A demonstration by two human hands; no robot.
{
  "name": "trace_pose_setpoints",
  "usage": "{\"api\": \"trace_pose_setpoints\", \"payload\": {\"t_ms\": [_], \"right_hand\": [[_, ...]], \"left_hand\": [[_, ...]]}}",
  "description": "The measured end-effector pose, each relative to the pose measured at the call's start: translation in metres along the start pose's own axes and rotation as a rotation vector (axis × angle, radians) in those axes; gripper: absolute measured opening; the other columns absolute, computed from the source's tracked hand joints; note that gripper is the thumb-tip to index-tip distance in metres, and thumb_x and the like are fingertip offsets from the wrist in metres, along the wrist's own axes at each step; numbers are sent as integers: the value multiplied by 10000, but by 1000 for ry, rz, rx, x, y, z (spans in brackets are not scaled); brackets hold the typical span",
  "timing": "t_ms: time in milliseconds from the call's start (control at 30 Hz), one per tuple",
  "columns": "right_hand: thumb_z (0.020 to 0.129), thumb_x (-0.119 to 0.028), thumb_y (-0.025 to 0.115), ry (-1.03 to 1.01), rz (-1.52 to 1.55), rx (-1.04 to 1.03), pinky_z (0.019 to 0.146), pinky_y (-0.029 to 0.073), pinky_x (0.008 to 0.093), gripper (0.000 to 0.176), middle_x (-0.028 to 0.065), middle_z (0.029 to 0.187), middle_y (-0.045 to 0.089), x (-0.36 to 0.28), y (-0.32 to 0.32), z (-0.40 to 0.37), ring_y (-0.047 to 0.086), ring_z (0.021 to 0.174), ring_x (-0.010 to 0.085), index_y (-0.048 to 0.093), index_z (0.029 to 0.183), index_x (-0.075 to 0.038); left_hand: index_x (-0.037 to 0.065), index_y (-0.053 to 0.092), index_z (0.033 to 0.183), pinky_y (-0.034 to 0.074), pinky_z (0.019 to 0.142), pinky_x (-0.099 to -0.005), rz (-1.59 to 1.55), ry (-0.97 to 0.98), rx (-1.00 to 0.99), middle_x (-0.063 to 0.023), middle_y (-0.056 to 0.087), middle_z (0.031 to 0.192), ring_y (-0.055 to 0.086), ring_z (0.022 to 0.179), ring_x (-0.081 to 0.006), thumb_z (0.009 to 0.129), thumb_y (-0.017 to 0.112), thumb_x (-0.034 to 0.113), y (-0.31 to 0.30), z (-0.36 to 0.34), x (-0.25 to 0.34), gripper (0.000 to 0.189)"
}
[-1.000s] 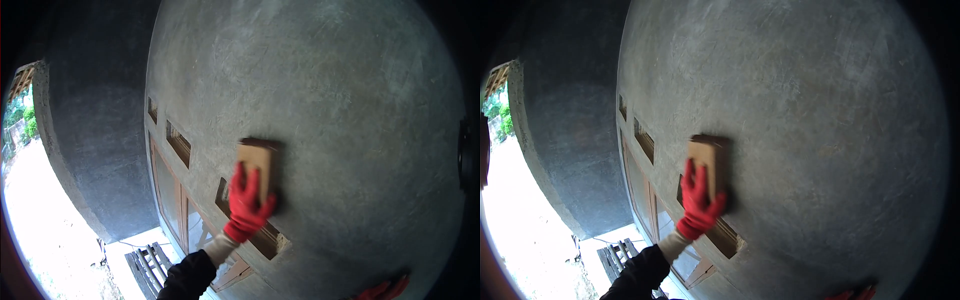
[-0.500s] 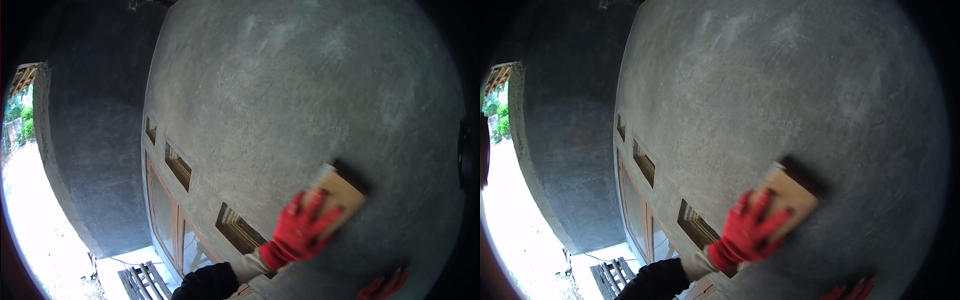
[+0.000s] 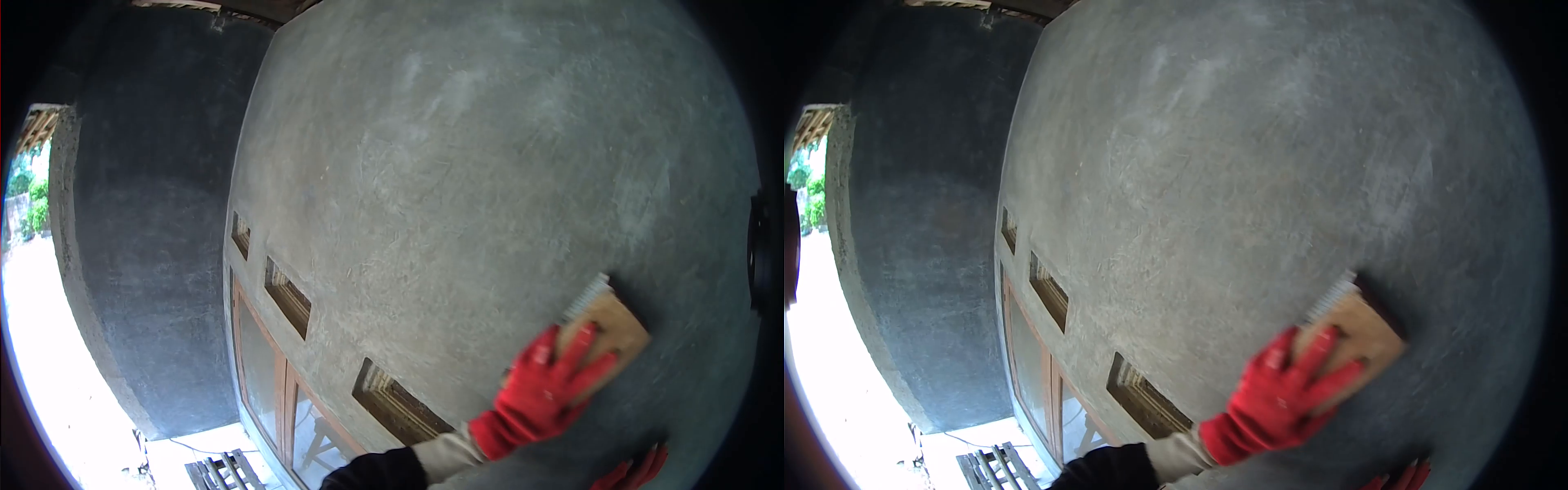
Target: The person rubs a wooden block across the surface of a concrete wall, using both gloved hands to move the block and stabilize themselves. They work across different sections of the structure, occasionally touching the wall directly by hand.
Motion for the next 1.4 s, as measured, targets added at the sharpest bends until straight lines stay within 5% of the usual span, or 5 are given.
{"api": "trace_pose_setpoints", "payload": {"t_ms": [200,467,1000,1200,1400], "right_hand": [[997,-283,481,4,7,-33,991,395,572,415,248,1275,563,-2,2,4,509,1188,438,570,1248,36],[995,-291,480,-30,-23,51,985,402,552,418,229,1250,584,-3,1,0,528,1149,430,587,1227,39],[1019,-307,454,-32,44,24,964,402,545,430,217,1235,596,-6,7,6,536,1133,414,579,1244,37],[1019,-316,444,-56,1,47,956,409,542,439,220,1223,602,0,10,2,548,1118,414,578,1238,40],[1010,-306,455,-98,-72,4,942,418,547,429,221,1201,614,-8,11,7,570,1085,419,583,1208,52]], "left_hand": [[65,422,1431,408,1007,-513,170,-789,417,-278,423,1423,445,1226,-514,845,671,312,-30,-38,-202,683],[213,402,1473,409,987,-580,-120,174,73,-208,336,1511,425,1273,-471,826,612,424,34,9,23,712],[125,453,1431,407,983,-579,-14,-78,46,-330,347,1451,455,1247,-487,776,716,319,-19,4,-81,733],[22,377,1457,362,1069,-478,153,-916,365,-313,315,1479,377,1324,-468,864,666,312,-49,-83,-254,720],[115,411,1453,404,994,-525,106,-228,17,-313,319,1471,452,1208,-487,791,682,335,-34,-33,-122,749]]}}
Point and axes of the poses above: each hand's wrist, its own z-axis towards the middle knuckle, its own y-axis out of the palm, x = y × z, the point moved 2 cm from there along z, towards the middle knuckle
